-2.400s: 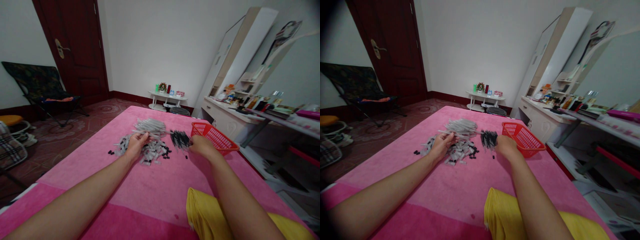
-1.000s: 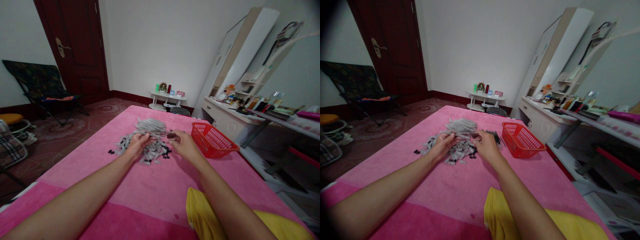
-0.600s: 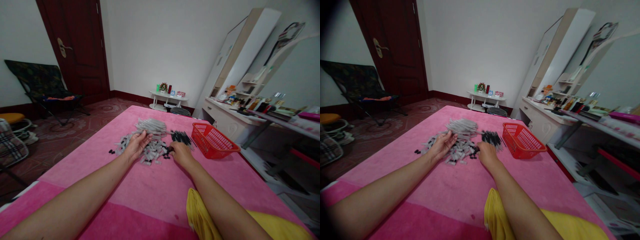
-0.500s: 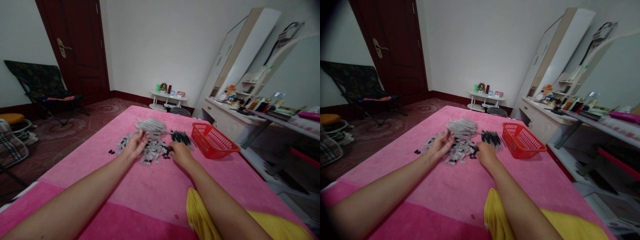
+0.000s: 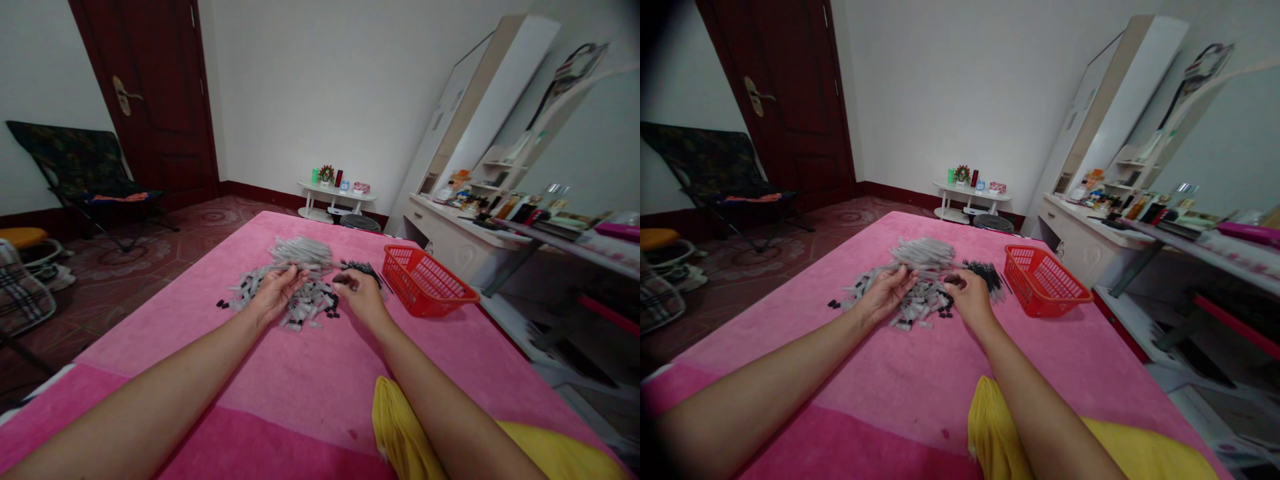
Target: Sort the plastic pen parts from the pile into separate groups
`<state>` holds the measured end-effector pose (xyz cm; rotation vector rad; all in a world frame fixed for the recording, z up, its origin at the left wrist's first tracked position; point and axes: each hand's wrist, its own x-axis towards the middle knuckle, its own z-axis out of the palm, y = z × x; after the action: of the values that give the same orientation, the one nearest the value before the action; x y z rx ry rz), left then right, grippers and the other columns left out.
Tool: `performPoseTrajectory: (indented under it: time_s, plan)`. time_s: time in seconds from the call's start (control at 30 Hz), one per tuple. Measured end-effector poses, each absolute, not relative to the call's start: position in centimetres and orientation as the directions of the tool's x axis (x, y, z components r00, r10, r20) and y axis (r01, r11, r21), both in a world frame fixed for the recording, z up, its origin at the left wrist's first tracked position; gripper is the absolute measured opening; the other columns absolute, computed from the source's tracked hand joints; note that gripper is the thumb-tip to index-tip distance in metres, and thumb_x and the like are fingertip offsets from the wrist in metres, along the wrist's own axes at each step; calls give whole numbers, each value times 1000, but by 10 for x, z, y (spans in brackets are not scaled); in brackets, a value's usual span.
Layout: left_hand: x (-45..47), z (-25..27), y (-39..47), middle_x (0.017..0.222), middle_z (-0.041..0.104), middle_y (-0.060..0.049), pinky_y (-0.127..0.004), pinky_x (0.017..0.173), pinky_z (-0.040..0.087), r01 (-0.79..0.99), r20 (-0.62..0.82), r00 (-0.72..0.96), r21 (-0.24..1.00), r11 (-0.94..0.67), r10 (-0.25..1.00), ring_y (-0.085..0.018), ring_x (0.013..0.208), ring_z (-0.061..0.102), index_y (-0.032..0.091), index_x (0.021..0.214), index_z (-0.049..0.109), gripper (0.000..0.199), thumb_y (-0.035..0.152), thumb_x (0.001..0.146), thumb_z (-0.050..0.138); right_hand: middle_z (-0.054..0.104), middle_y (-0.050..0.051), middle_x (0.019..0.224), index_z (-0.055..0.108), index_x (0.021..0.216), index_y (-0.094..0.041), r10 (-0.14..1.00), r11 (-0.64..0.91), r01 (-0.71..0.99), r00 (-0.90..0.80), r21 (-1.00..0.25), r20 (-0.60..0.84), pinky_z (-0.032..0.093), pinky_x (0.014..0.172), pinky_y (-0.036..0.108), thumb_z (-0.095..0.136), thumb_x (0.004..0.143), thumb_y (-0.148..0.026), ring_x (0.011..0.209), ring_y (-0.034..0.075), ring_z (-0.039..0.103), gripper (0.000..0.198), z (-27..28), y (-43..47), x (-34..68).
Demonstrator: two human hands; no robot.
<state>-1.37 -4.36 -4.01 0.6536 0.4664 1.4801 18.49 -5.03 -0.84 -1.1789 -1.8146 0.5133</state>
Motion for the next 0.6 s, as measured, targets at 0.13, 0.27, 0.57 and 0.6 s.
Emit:
performPoseTrajectory:
  time_s: [0.13, 0.27, 0.57, 0.6]
  plan:
    - [-11, -41, -47, 76, 70, -3, -25, 75, 56, -705, 130, 70, 708, -44, 989, -16, 78, 69, 12, 84, 63, 17, 16, 70, 73, 61, 0, 66, 63, 72, -16, 899, 426, 336, -52, -840, 436, 39, 56, 24, 63, 66, -27, 59, 13, 51, 13, -1, -56, 180]
    - [-11, -40, -49, 76, 70, -2, -25, 74, 56, -689, 144, 74, 723, -54, 987, -15, 76, 69, 13, 85, 63, 23, 18, 67, 76, 61, 0, 67, 59, 74, -16, 945, 327, 127, -66, -936, 321, 42, 52, 24, 65, 64, -30, 57, 13, 55, 18, 2, -62, 175]
    - [-8, -42, -51, 77, 71, -6, -25, 72, 56, -646, 160, 104, 761, -56, 982, -17, 73, 69, 10, 87, 63, 29, 20, 64, 78, 63, 1, 70, 58, 78, -17, 963, 260, 29, -78, -965, 257, 48, 54, 24, 68, 61, -29, 62, 16, 63, 24, 1, -64, 169]
    - [-8, -42, -52, 77, 71, -7, -25, 72, 55, -641, 164, 110, 765, -57, 980, -17, 73, 69, 10, 88, 63, 30, 21, 64, 79, 63, 1, 71, 58, 78, -17, 962, 263, 30, -80, -964, 260, 48, 54, 24, 68, 61, -29, 62, 16, 63, 23, 1, -64, 169]
